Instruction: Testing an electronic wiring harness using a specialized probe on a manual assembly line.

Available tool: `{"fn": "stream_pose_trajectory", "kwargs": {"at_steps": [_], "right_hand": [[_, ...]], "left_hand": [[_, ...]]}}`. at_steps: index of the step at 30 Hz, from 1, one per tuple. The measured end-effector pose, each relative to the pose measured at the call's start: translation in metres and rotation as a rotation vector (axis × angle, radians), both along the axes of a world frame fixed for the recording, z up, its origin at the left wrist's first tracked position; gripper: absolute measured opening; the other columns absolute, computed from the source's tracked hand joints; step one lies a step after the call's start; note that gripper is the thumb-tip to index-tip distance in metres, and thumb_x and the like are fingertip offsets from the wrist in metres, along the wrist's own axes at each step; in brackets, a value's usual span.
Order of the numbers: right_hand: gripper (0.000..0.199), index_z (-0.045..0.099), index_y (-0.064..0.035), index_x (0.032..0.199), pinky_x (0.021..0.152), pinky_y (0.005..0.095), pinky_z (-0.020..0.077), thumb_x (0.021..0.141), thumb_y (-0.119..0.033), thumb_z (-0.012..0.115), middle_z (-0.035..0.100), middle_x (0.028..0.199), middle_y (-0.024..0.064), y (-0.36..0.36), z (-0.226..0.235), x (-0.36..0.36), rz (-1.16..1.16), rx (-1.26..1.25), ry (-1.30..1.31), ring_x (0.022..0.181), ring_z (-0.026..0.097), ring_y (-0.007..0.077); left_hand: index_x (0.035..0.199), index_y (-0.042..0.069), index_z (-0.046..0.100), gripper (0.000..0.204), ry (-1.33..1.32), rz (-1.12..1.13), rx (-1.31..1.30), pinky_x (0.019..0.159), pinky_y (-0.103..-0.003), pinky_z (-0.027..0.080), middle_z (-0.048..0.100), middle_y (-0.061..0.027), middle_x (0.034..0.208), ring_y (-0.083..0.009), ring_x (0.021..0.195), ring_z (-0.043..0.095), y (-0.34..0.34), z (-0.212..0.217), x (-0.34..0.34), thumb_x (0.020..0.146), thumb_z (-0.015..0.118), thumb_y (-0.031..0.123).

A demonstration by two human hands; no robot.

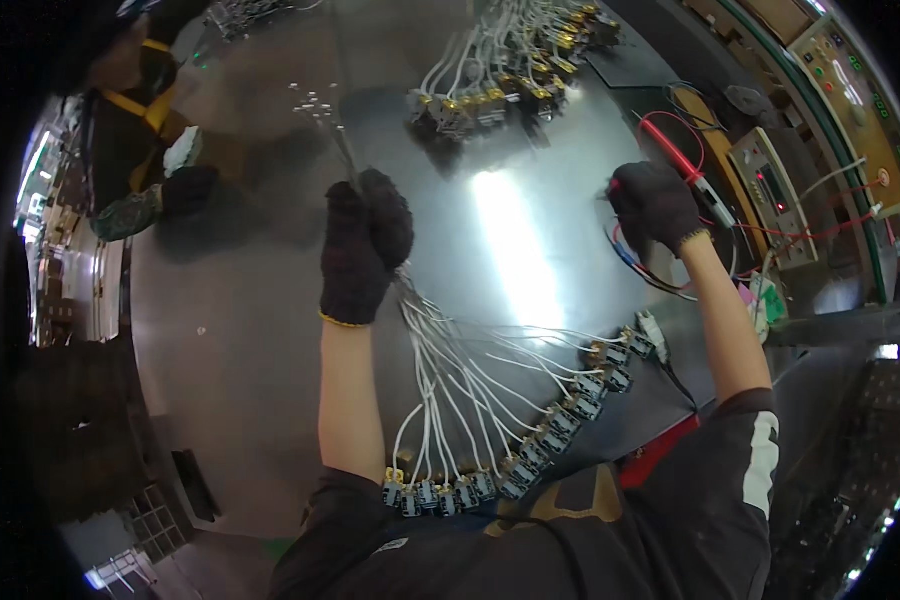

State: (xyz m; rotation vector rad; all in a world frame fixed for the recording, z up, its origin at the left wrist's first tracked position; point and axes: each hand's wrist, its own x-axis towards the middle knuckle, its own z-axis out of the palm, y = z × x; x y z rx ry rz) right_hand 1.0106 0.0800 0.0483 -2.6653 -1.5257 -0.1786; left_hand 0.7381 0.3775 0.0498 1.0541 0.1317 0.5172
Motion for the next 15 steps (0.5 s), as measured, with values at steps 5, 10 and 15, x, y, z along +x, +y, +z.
{"fn": "stream_pose_trajectory", "kwargs": {"at_steps": [5, 10, 15], "right_hand": [[0.025, 0.06, -0.0035, 0.122, 0.08, 0.031, 0.0507, 0.101, -0.016, 0.059, 0.063, 0.096, 0.0059, 0.059, 0.044, -0.041, 0.128, 0.757, 0.327, 0.087, 0.061, 0.0153], [0.026, 0.06, -0.0026, 0.123, 0.073, 0.0325, 0.0522, 0.101, -0.017, 0.06, 0.066, 0.095, 0.006, 0.093, 0.136, -0.113, 0.206, 0.949, 0.437, 0.083, 0.063, 0.016], [0.028, 0.061, -0.0045, 0.119, 0.071, 0.0404, 0.0555, 0.095, -0.018, 0.067, 0.069, 0.106, 0.0173, 0.126, 0.148, -0.19, 0.279, 0.595, -0.04, 0.082, 0.07, 0.0358]], "left_hand": [[0.094, 0.018, 0.059, 0.044, -0.105, -0.109, -0.104, 0.048, -0.025, 0.027, 0.046, 0.0078, 0.07, -0.0071, 0.055, 0.037, 0.002, -0.004, 0.002, 0.098, 0.055, 0.062], [0.09, 0.019, 0.058, 0.04, -0.139, -0.202, 0.003, 0.046, -0.024, 0.028, 0.049, 0.0083, 0.07, -0.0068, 0.053, 0.04, 0.005, 0.002, 0.001, 0.097, 0.057, 0.059], [0.088, 0.013, 0.057, 0.033, -0.032, 0.021, 0.013, 0.046, -0.023, 0.027, 0.046, 0.0067, 0.066, -0.0044, 0.053, 0.038, -0.004, 0.004, 0.002, 0.106, 0.049, 0.039]]}}
